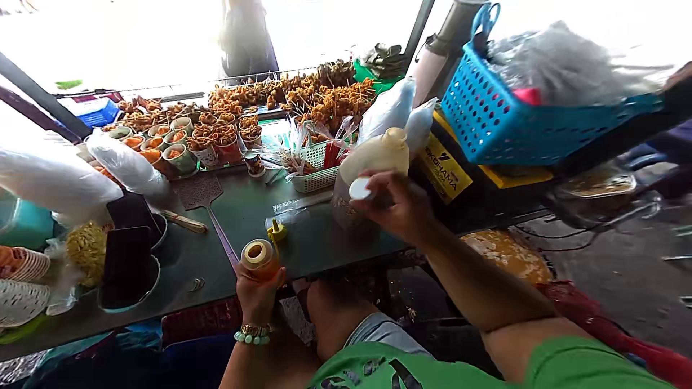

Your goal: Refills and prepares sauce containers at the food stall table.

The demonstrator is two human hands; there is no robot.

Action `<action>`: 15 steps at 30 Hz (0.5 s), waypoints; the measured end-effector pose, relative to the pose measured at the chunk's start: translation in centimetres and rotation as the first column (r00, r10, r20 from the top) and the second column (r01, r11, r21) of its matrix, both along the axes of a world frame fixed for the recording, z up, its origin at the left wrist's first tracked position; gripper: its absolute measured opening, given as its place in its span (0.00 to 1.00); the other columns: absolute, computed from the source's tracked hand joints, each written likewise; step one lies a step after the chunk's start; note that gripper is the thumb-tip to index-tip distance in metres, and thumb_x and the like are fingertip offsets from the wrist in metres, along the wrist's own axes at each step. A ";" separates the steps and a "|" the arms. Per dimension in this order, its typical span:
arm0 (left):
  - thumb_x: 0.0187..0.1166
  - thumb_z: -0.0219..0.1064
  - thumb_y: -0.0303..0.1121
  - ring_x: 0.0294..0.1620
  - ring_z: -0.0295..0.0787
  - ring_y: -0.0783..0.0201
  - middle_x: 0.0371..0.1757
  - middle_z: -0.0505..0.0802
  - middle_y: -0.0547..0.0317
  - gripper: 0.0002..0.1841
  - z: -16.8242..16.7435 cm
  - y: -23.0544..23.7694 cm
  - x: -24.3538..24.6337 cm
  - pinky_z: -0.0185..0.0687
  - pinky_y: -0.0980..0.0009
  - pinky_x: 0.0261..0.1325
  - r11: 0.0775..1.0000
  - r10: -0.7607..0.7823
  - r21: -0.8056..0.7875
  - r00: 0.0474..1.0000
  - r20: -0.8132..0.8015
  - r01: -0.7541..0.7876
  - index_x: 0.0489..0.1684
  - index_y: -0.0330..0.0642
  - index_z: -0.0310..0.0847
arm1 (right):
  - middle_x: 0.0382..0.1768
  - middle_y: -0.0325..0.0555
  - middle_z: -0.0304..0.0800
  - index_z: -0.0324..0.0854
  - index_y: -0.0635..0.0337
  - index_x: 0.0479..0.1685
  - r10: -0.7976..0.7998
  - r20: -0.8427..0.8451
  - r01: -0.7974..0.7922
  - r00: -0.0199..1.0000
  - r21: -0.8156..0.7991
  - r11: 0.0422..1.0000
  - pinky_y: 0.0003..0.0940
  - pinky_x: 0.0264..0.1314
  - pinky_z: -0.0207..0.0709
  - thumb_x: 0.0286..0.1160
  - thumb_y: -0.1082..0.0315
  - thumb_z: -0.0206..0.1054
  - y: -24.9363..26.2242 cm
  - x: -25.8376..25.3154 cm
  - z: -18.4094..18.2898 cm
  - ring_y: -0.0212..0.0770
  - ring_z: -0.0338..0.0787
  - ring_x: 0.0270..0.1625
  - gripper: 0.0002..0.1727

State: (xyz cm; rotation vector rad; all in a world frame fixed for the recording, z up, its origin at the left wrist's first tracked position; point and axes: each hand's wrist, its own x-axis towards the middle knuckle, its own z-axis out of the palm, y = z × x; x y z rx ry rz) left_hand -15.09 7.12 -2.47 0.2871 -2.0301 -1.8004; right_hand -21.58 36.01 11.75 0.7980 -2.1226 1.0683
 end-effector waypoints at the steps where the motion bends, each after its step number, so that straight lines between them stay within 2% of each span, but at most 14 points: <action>1: 0.40 0.86 0.22 0.59 0.88 0.65 0.61 0.87 0.39 0.52 -0.1 0.0 0.0 0.86 0.70 0.64 1.000 -0.003 -0.011 1.000 -0.008 0.003 0.75 0.20 0.61 | 0.58 0.62 0.89 0.81 0.70 0.48 -0.087 -0.074 0.085 0.993 -0.026 0.996 0.35 0.61 0.86 0.72 0.63 0.77 1.5 -0.9 1.9 0.45 0.91 0.60 0.18; 3: 0.40 0.86 0.24 0.60 0.88 0.66 0.62 0.86 0.40 0.53 -0.4 0.0 0.1 0.86 0.70 0.64 1.000 -0.008 -0.012 1.000 -0.016 0.008 0.77 0.21 0.59 | 0.56 0.65 0.89 0.81 0.73 0.46 -0.247 -0.118 0.242 0.962 -0.055 0.969 0.38 0.58 0.85 0.69 0.62 0.79 3.8 -3.4 4.1 0.49 0.91 0.57 0.21; 4: 0.41 0.86 0.24 0.60 0.88 0.65 0.62 0.86 0.39 0.54 -0.4 0.0 0.2 0.86 0.70 0.64 1.000 -0.010 -0.011 1.000 -0.014 0.010 0.78 0.21 0.58 | 0.54 0.64 0.90 0.81 0.73 0.46 -0.291 -0.060 0.289 0.955 -0.041 0.957 0.42 0.57 0.85 0.68 0.62 0.80 4.7 -4.5 4.7 0.51 0.91 0.55 0.22; 6: 0.41 0.85 0.23 0.60 0.88 0.67 0.62 0.86 0.40 0.54 -0.3 0.1 0.4 0.86 0.70 0.64 1.000 -0.022 0.004 0.999 -0.026 0.022 0.78 0.21 0.57 | 0.54 0.62 0.92 0.84 0.72 0.46 -0.313 0.172 0.311 0.934 0.038 0.950 0.53 0.60 0.80 0.65 0.61 0.82 5.9 -5.9 5.7 0.56 0.89 0.56 0.22; 8: 0.40 0.84 0.21 0.61 0.87 0.67 0.63 0.85 0.40 0.54 -0.4 0.1 0.3 0.85 0.71 0.64 1.000 -0.023 0.018 0.999 -0.039 0.024 0.78 0.21 0.57 | 0.55 0.61 0.91 0.86 0.70 0.51 -0.276 0.336 0.248 0.901 0.125 0.961 0.54 0.59 0.79 0.66 0.65 0.81 6.6 -6.4 6.7 0.56 0.88 0.54 0.20; 9: 0.40 0.84 0.21 0.62 0.86 0.67 0.64 0.84 0.39 0.54 -0.5 0.1 0.3 0.83 0.71 0.65 1.000 -0.022 0.012 0.999 -0.036 0.022 0.79 0.21 0.57 | 0.56 0.62 0.90 0.85 0.70 0.57 -0.252 0.373 0.198 0.893 0.179 0.964 0.53 0.60 0.80 0.68 0.68 0.80 6.7 -6.5 7.4 0.57 0.88 0.54 0.20; 11: 0.40 0.83 0.21 0.64 0.85 0.65 0.65 0.83 0.36 0.55 -0.6 -0.1 0.3 0.82 0.71 0.66 1.000 -0.023 -0.005 0.999 -0.037 0.023 0.79 0.20 0.55 | 0.63 0.65 0.87 0.81 0.70 0.69 -0.204 0.397 0.064 0.895 0.338 0.939 0.50 0.68 0.77 0.74 0.73 0.74 6.8 -6.9 8.9 0.57 0.88 0.61 0.24; 12: 0.41 0.83 0.20 0.64 0.84 0.65 0.65 0.82 0.35 0.55 -0.6 -0.1 0.3 0.82 0.71 0.67 1.000 -0.027 -0.012 0.999 -0.039 0.027 0.79 0.20 0.54 | 0.66 0.65 0.86 0.80 0.70 0.72 -0.194 0.406 -0.004 0.893 0.440 0.898 0.50 0.76 0.73 0.76 0.74 0.72 6.8 -7.2 9.9 0.59 0.86 0.68 0.24; 13: 0.42 0.83 0.20 0.65 0.84 0.65 0.66 0.81 0.34 0.55 -0.5 -0.1 0.3 0.81 0.71 0.67 0.999 -0.034 -0.020 0.999 -0.039 0.033 0.80 0.19 0.53 | 0.67 0.66 0.86 0.81 0.70 0.72 -0.186 0.414 -0.070 0.891 0.530 0.845 0.51 0.80 0.70 0.77 0.75 0.71 6.8 -7.7 10.8 0.60 0.84 0.71 0.23; 15: 0.43 0.82 0.20 0.64 0.83 0.66 0.65 0.81 0.34 0.54 -0.4 -0.1 0.4 0.80 0.72 0.68 0.999 -0.046 -0.029 0.998 -0.042 0.044 0.79 0.18 0.52 | 0.67 0.64 0.87 0.82 0.69 0.70 -0.204 0.440 -0.164 0.874 0.665 0.729 0.51 0.81 0.67 0.77 0.73 0.72 6.4 -8.4 12.6 0.60 0.83 0.73 0.22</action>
